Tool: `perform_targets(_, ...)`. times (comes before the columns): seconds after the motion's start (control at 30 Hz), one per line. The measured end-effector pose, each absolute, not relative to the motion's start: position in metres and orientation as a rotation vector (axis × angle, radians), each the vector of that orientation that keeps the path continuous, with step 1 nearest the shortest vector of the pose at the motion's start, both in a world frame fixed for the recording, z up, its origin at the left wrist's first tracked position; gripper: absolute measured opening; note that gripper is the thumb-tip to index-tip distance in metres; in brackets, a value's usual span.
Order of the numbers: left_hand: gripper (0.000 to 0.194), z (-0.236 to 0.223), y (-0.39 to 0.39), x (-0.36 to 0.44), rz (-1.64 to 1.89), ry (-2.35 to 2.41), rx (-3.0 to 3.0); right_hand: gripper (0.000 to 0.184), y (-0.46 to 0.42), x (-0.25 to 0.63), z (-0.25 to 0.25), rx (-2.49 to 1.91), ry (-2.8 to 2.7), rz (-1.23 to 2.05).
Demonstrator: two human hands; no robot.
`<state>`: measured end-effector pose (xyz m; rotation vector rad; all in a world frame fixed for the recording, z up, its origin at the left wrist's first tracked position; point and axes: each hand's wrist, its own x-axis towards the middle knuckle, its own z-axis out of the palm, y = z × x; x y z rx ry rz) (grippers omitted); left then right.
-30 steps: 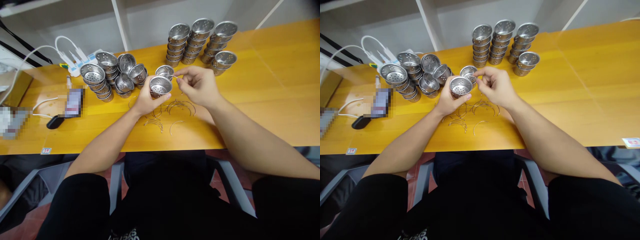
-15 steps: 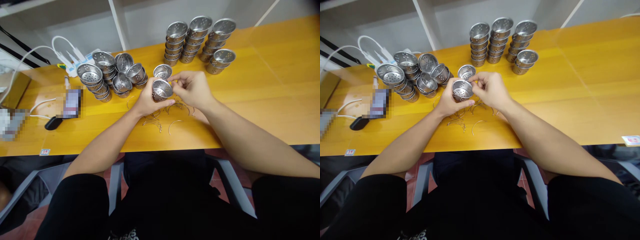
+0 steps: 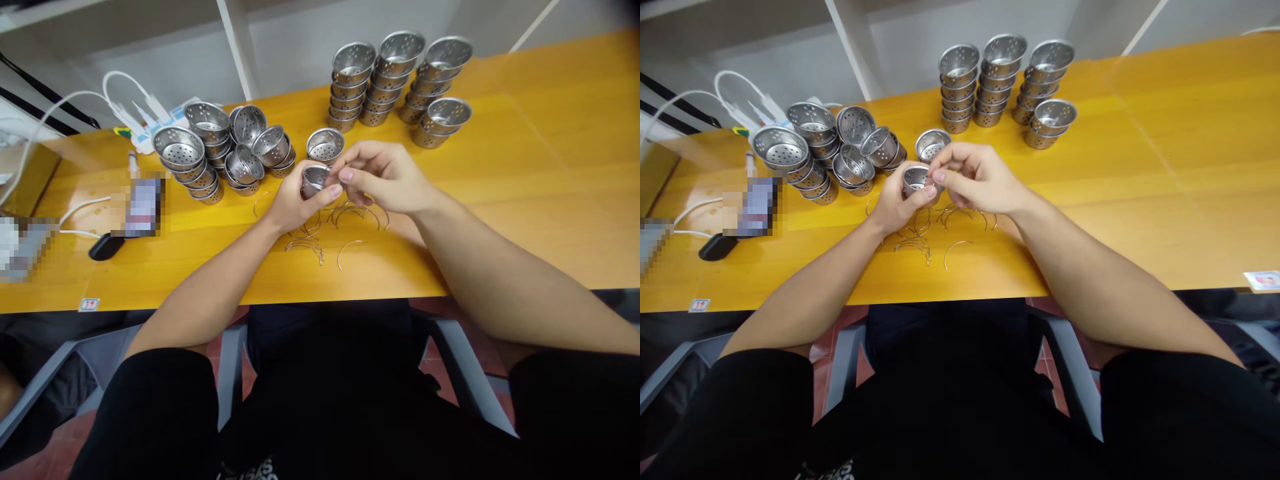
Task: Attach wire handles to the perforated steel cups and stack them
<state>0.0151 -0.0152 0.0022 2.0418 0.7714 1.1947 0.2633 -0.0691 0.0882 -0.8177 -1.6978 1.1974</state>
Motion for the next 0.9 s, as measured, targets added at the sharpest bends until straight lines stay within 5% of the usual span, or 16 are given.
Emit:
perform_targets(0.2, 0.095, -0.005, -0.012, 0.013, 1.216, 0.655, 2.105, 0.080, -0.067, 0.264, 0.085, -0.832, -1.696, 1.206)
perform_targets(0.9, 0.085, -0.005, -0.010, 0.015, 1.252, 0.678, 2.181, 0.071, -0.064, 0.260, 0.076, -0.827, -1.669, 1.248)
